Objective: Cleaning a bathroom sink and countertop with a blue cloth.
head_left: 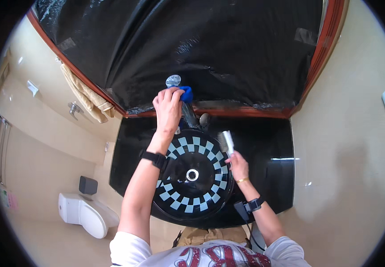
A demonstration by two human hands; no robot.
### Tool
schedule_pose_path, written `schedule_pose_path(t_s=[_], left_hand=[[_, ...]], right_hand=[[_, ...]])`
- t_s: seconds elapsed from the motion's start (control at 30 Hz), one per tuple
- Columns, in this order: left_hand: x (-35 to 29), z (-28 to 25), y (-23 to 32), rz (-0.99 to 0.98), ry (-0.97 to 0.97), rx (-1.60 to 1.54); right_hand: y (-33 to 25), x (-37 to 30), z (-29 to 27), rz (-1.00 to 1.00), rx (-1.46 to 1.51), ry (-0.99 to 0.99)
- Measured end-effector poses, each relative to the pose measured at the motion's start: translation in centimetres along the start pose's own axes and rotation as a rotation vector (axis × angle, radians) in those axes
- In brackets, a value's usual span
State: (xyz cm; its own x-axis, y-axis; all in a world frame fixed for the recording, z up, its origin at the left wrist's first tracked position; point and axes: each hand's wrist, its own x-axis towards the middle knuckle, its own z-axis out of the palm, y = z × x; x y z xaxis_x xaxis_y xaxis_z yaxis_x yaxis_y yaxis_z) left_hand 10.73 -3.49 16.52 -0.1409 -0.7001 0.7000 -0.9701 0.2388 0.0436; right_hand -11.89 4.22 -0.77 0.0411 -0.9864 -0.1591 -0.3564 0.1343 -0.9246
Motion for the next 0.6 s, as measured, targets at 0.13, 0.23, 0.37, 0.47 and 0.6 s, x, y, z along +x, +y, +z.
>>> schedule_pose_path(t_s=[0.13,0.23,0.37,0.47,0.6], left_hand=[[-4.8,-0.3,3.9,0.016,0.049,-0.180],[-9.0,1.8,8.5,-0.190,-0.088,-0.527],[-14.7,6.5,13.2,-1.014,-0.417,-1.050],[-15.9,8.1,15.8,-1.260,-0.467,-1.286],[-14.9,8.9,16.8,-1.328,-0.432,-1.396]], right_hand=[[4.4,0.3,-3.9,-0.120,-0.362,0.277],[6.4,-0.6,-6.6,-0.099,-0.551,0.400],[8.8,-1.6,-9.2,-0.047,-0.848,0.474],[8.4,-2.5,-9.9,0.024,-0.900,0.457],[4.5,-2.5,-7.9,-0.322,-0.623,0.430]])
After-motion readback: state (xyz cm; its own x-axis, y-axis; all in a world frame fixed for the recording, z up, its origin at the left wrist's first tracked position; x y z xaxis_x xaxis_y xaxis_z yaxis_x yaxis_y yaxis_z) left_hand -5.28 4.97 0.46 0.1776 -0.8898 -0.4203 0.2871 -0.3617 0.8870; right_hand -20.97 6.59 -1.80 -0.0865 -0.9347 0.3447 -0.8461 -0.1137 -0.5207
